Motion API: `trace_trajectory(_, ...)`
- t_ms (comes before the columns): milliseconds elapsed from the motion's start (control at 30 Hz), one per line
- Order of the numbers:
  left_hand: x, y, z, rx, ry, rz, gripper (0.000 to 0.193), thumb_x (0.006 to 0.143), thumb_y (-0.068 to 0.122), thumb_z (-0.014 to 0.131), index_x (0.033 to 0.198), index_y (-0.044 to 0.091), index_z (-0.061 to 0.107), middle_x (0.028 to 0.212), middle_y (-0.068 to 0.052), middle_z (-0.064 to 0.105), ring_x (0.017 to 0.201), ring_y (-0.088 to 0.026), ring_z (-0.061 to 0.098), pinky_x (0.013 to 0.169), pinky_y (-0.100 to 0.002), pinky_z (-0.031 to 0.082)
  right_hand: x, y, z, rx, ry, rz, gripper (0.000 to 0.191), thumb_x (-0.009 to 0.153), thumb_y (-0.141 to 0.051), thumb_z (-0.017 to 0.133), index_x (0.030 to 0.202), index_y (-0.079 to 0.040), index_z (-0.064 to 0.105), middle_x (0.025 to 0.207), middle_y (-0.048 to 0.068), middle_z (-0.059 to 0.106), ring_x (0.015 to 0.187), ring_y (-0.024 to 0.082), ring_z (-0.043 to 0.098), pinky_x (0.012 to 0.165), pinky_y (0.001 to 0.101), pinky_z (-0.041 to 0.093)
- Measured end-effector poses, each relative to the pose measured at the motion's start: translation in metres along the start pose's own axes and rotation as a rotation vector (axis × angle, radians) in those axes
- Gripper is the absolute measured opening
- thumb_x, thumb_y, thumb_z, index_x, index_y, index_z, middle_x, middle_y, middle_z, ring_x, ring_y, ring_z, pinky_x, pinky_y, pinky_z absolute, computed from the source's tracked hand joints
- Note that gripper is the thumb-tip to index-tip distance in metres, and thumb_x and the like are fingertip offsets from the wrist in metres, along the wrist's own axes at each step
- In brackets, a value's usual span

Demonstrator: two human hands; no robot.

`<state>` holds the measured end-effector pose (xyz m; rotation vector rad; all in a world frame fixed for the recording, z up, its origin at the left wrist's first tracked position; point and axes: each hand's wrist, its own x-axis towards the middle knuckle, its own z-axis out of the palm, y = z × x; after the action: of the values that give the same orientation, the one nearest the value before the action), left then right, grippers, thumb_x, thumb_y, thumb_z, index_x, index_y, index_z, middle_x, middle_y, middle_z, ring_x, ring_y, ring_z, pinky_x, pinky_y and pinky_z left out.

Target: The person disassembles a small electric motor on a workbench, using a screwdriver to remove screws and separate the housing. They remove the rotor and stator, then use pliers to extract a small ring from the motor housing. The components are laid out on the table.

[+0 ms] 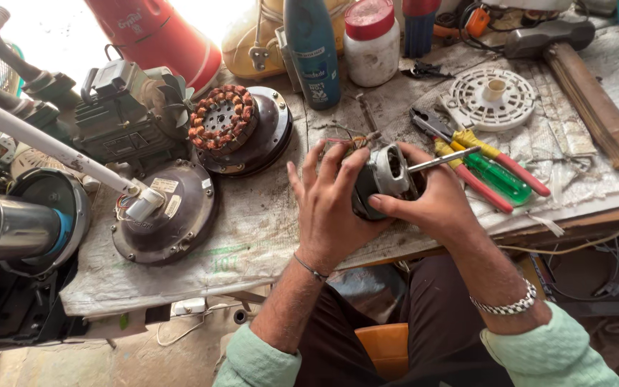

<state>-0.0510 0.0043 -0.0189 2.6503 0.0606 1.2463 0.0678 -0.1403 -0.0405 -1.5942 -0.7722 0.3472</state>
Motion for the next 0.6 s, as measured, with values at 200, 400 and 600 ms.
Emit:
trace_trajectory(200, 0.0019, -0.0012, -0.0019, -0.207, -0.143, -0.092, 0.092, 0.059, 0.032, 0.094, 0.141, 0.017, 0.055, 0.137, -0.007, 0.058, 0.126, -0.033, 0.060, 0.106, -0.050, 0.048, -0.0031, 0.0032, -0.0032, 0.211, -0.038, 0.033, 0.078, 0.071, -0.020, 0.086, 0.141, -0.001, 0.057, 0.118, 0.005, 0.070, 0.106, 0.011, 0.066, 0.092, 0.0279, 0.055)
trace_trajectory(400, 0.0025, 0.0016, -0.0037, -0.147, -0.137, -0.081, 0.096, 0.052, 0.033, 0.094, 0.139, 0.018, 0.056, 0.132, -0.008, 0.057, 0.122, -0.032, 0.059, 0.097, -0.050, 0.046, -0.0047, 0.0025, -0.0048, 0.186, -0.030, 0.024, 0.075, 0.072, -0.020, 0.085, 0.140, -0.001, 0.058, 0.118, 0.005, 0.070, 0.108, 0.011, 0.065, 0.093, 0.0275, 0.054)
trace_trajectory(600, -0.0042, 0.0000, -0.0032, -0.095, -0.113, -0.053, 0.093, 0.056, 0.033, 0.094, 0.141, 0.025, 0.056, 0.134, -0.008, 0.055, 0.125, -0.031, 0.057, 0.094, -0.050, 0.044, -0.0099, 0.0016, -0.0078, 0.280, 0.045, -0.009, 0.074, 0.076, -0.018, 0.081, 0.142, 0.002, 0.053, 0.119, 0.009, 0.068, 0.110, 0.015, 0.066, 0.096, 0.0304, 0.055)
